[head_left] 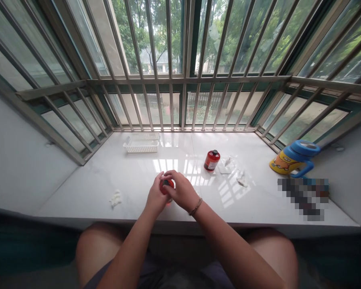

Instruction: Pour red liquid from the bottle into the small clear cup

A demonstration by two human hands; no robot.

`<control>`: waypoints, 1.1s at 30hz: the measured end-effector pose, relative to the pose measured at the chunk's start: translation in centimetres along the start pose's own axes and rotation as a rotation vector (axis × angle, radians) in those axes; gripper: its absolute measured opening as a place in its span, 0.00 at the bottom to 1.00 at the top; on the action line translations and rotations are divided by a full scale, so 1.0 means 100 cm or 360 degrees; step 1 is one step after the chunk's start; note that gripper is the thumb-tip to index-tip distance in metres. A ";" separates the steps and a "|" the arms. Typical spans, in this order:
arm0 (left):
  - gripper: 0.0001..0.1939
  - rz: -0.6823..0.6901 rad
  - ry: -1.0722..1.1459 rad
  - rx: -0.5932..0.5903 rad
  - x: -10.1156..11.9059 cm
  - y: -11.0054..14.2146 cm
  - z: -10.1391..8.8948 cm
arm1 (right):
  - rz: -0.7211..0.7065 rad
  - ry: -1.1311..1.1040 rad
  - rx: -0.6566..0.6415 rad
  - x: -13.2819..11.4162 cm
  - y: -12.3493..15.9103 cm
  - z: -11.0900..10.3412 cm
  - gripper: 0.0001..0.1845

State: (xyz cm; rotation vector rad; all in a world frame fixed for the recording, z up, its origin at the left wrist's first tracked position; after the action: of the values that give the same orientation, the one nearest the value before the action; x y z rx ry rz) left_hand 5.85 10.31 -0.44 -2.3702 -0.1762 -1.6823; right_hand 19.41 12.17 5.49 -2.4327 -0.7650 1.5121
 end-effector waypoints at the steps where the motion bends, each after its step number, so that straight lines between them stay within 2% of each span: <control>1: 0.39 0.0004 0.0006 -0.0008 0.000 0.000 0.001 | -0.0038 0.0009 0.0015 -0.001 0.001 -0.001 0.24; 4: 0.39 -0.0020 -0.0003 0.0005 -0.002 0.000 0.002 | -0.0055 0.0059 0.0083 -0.001 0.006 -0.005 0.31; 7: 0.41 -0.0060 -0.0016 0.0014 -0.003 0.001 0.004 | 0.0044 -0.0068 0.0005 0.003 0.009 -0.004 0.36; 10: 0.42 -0.0062 0.0011 -0.0009 -0.002 0.001 0.004 | 0.0107 -0.0210 -0.0090 0.007 0.011 -0.002 0.36; 15: 0.43 -0.0023 -0.0005 -0.0014 -0.002 0.001 0.002 | 0.0156 -0.0058 0.0095 0.015 0.008 -0.005 0.32; 17: 0.43 -0.0024 -0.0006 -0.0017 -0.003 0.001 0.001 | 0.0172 -0.0051 0.0081 0.017 0.007 -0.004 0.31; 21: 0.41 -0.0009 0.0014 -0.0012 -0.002 0.001 0.001 | 0.0049 -0.0124 -0.0022 0.013 0.006 -0.003 0.32; 26: 0.42 -0.0014 -0.0047 0.0007 -0.005 0.000 0.002 | 0.0020 -0.0025 0.0048 0.013 0.004 -0.007 0.37; 33: 0.40 0.0041 -0.0012 0.0039 -0.004 0.000 0.001 | -0.0118 -0.0003 0.0024 0.006 0.003 -0.004 0.33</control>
State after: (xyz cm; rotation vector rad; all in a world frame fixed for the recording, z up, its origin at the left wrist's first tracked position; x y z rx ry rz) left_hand 5.84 10.36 -0.83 -2.3511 -0.1661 -1.6508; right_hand 20.07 12.30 5.06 -2.3648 -0.8311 1.4882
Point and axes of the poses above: each hand's wrist, its own y-axis away from the middle knuckle, its own z-axis out of the palm, x = y × z, the point moved 6 cm from there along -y, towards the middle knuckle, and after that the axes turned 4 degrees about x, right-handed, at the moved point
